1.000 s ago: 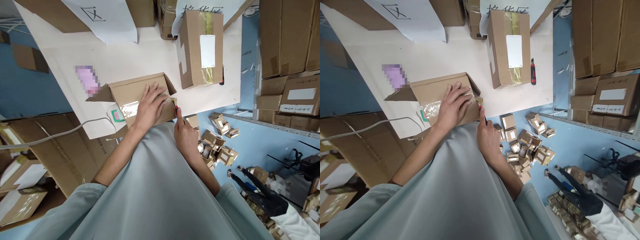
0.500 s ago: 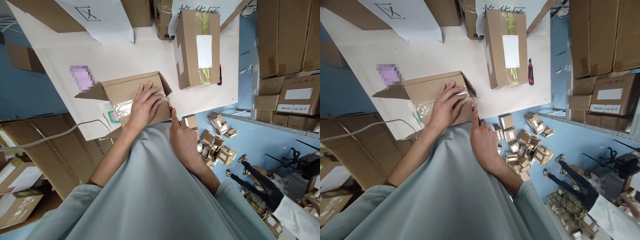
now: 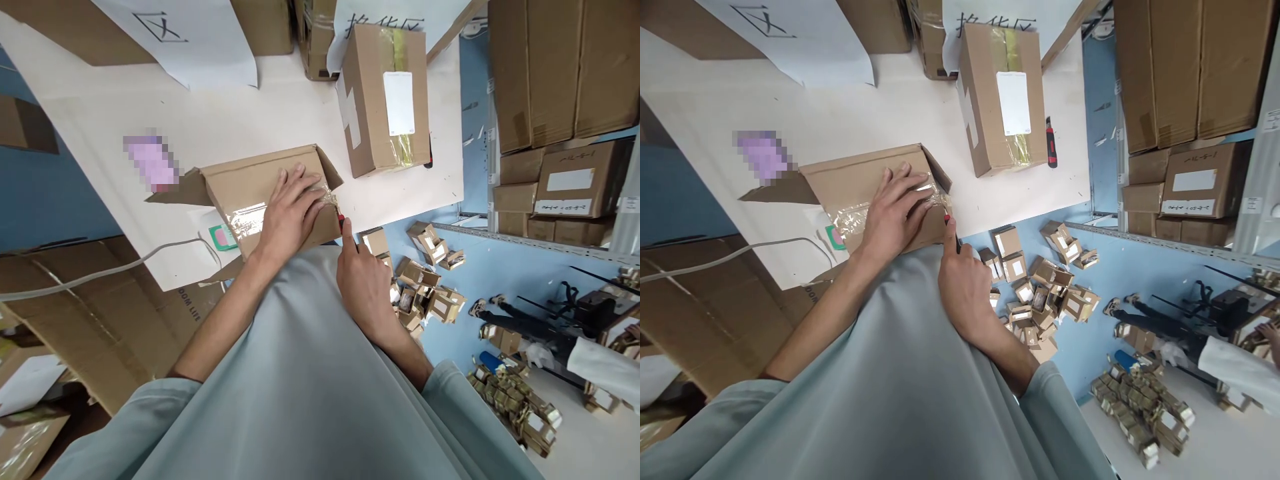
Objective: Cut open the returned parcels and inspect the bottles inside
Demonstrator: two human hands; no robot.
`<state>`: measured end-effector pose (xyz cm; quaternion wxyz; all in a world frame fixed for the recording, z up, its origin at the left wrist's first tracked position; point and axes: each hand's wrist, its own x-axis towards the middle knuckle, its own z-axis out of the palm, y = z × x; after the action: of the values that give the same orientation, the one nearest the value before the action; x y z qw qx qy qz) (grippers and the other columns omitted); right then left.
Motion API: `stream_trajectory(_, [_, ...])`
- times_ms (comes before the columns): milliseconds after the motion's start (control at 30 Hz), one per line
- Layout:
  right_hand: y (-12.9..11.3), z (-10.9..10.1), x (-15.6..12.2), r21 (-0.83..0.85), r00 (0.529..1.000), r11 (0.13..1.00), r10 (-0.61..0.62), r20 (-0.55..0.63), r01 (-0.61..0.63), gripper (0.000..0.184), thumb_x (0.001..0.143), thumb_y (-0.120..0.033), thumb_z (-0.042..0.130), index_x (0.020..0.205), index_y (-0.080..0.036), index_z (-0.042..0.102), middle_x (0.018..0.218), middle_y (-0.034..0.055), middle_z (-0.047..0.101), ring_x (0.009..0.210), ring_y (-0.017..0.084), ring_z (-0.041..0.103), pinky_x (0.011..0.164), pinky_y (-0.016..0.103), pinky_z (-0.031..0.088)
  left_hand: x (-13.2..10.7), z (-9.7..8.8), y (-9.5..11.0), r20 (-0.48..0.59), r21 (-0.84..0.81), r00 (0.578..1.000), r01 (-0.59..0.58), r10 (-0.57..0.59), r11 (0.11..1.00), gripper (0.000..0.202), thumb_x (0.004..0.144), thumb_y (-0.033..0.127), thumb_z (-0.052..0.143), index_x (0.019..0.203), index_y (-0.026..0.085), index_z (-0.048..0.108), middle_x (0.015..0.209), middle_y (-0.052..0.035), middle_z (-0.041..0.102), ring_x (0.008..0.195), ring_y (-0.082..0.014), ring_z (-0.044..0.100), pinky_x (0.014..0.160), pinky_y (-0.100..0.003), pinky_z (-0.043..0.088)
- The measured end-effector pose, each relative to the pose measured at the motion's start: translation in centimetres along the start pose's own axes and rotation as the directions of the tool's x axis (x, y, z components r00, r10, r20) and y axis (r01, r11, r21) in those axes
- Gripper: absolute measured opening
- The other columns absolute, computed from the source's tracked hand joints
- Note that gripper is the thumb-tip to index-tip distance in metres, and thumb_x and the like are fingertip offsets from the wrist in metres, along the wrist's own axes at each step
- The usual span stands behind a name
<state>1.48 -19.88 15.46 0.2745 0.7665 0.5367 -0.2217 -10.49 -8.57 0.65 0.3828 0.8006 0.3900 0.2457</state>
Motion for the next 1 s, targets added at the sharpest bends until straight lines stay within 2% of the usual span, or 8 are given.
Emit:
stream_trajectory(333, [-0.8,0.4,-0.6,0.004,0.999,0.999,0.043,-0.006,-0.043,0.081,0.117,-0.02,0.047,0.188,-0.02,0.007,0.112,0.0134,0.083,0.083,0.02,0.081,0.074,0.023,0.062,-0.4,0.5,-0.1,-0.018,-0.032,1.0,-0.019,0.018,0.999,0.033,0.119,0.048,0.053,0.135,0.031,0.075,0.158,-0.0073,0.071,0.169,-0.0311,0.048,0.145,-0.066,0.025])
stream_trajectory(633, [-1.3,-0.4,-1.3,-0.021,0.998,0.998,0.053,-0.025,-0.054,0.079,0.117,-0.023,0.047,0.188,-0.022,0.012,0.111,0.0123,0.081,0.081,0.02,0.08,0.071,0.024,0.062,-0.5,0.6,0.0,-0.03,-0.06,0.999,-0.025,0.023,0.998,0.03,0.118,0.044,0.054,0.137,0.032,0.075,0.156,-0.0053,0.072,0.168,-0.0303,0.048,0.146,-0.066,0.025])
stream_trajectory(800, [-2.0,-0.3,-0.5,-0.049,0.997,0.996,0.073,-0.027,-0.075,0.085,0.113,-0.016,0.048,0.188,-0.026,0.009,0.111,0.0117,0.079,0.081,0.019,0.081,0.071,0.024,0.063,-0.7,0.8,0.3,-0.023,-0.056,1.0,-0.018,0.016,0.998,0.031,0.117,0.041,0.055,0.141,0.033,0.074,0.158,-0.0052,0.071,0.169,-0.0306,0.047,0.147,-0.066,0.024])
stream_trajectory(1000, [-3.3,-1.2,0.6,-0.011,0.997,0.996,0.083,-0.006,-0.083,0.079,0.113,-0.016,0.047,0.187,-0.023,0.021,0.113,0.0148,0.079,0.086,0.019,0.082,0.073,0.023,0.064,-0.6,1.4,0.2,-0.017,-0.028,1.0,-0.007,0.006,1.0,0.033,0.118,0.041,0.052,0.143,0.033,0.072,0.161,-0.0056,0.069,0.171,-0.0309,0.044,0.147,-0.067,0.021])
